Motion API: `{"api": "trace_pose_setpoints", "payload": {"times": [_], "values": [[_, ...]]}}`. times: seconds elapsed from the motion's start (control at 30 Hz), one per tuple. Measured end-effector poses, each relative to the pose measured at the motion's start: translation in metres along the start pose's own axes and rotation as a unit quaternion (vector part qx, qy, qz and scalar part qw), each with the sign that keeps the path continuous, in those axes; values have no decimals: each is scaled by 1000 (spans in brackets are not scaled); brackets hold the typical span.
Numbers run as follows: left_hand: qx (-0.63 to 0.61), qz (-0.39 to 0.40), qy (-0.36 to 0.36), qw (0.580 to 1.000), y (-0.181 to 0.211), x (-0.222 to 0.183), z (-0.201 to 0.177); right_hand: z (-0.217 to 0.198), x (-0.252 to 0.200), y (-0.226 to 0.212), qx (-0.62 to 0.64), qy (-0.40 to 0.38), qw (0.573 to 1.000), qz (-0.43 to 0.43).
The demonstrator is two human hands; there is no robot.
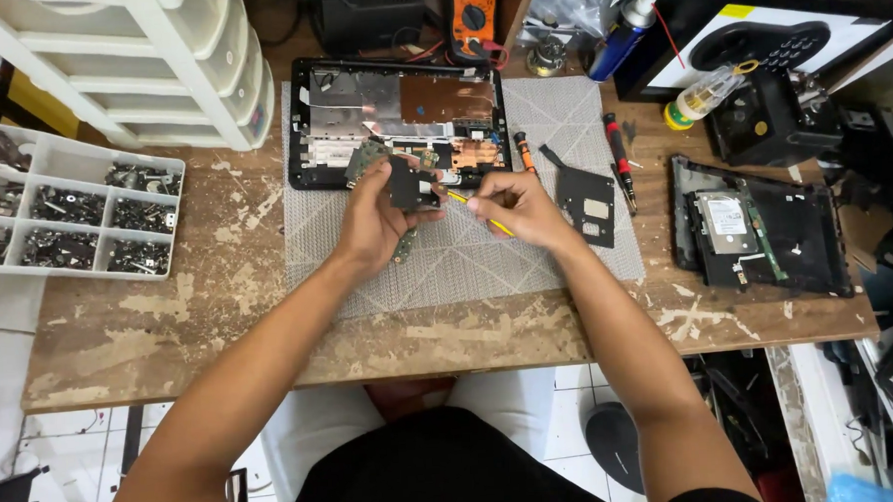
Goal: The person works on a disassembled laptop motherboard at a repair bench. They hold the board, peel a black insulating sheet and adhesive backing off it, and use a yellow-handled prying tool to lift and separate the foil layer from the board, repositioning the board as they work.
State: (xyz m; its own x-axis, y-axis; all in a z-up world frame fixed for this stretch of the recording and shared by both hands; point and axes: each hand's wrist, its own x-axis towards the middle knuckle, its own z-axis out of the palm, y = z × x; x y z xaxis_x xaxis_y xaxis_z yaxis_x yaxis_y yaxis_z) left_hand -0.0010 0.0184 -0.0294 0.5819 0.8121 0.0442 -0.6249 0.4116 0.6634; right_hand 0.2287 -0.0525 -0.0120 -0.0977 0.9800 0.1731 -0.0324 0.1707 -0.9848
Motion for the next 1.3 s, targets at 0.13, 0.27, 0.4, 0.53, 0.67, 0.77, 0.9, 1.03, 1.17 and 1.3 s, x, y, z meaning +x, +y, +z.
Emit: {"api": "trace_pose_setpoints", "payload": {"times": [0.13, 0.27, 0.4, 0.53, 0.67, 0.77, 0.9, 1.03, 1.17, 1.3], "values": [[59, -36, 27, 997, 0, -1, 3, 5, 2, -7, -79, -12, 996, -33], [84, -43, 28, 995, -10, -4, 0, 8, 9, -3, -189, -14, 973, -133], [83, -56, 21, 995, -14, -4, 2, 7, 7, 1, -212, -13, 964, -160], [86, -75, 13, 993, -11, -5, 7, 8, 6, 1, -251, -11, 948, -195], [47, -77, 22, 996, -8, -6, 11, 8, 3, 2, -269, -7, 942, -200], [40, -84, 11, 996, -3, -6, 14, 11, 6, -6, -282, 18, 935, -217], [43, -71, 8, 997, 1, -9, 18, 14, 5, -14, -278, 7, 935, -219], [51, -61, -2, 997, 4, -10, 23, 13, 4, -16, -287, 13, 932, -221], [74, -51, -6, 996, 12, -11, 30, 9, 3, -12, -290, -1, 930, -227], [61, -35, 7, 998, 12, -5, 21, 8, 0, -17, -291, -20, 933, -211]]}}
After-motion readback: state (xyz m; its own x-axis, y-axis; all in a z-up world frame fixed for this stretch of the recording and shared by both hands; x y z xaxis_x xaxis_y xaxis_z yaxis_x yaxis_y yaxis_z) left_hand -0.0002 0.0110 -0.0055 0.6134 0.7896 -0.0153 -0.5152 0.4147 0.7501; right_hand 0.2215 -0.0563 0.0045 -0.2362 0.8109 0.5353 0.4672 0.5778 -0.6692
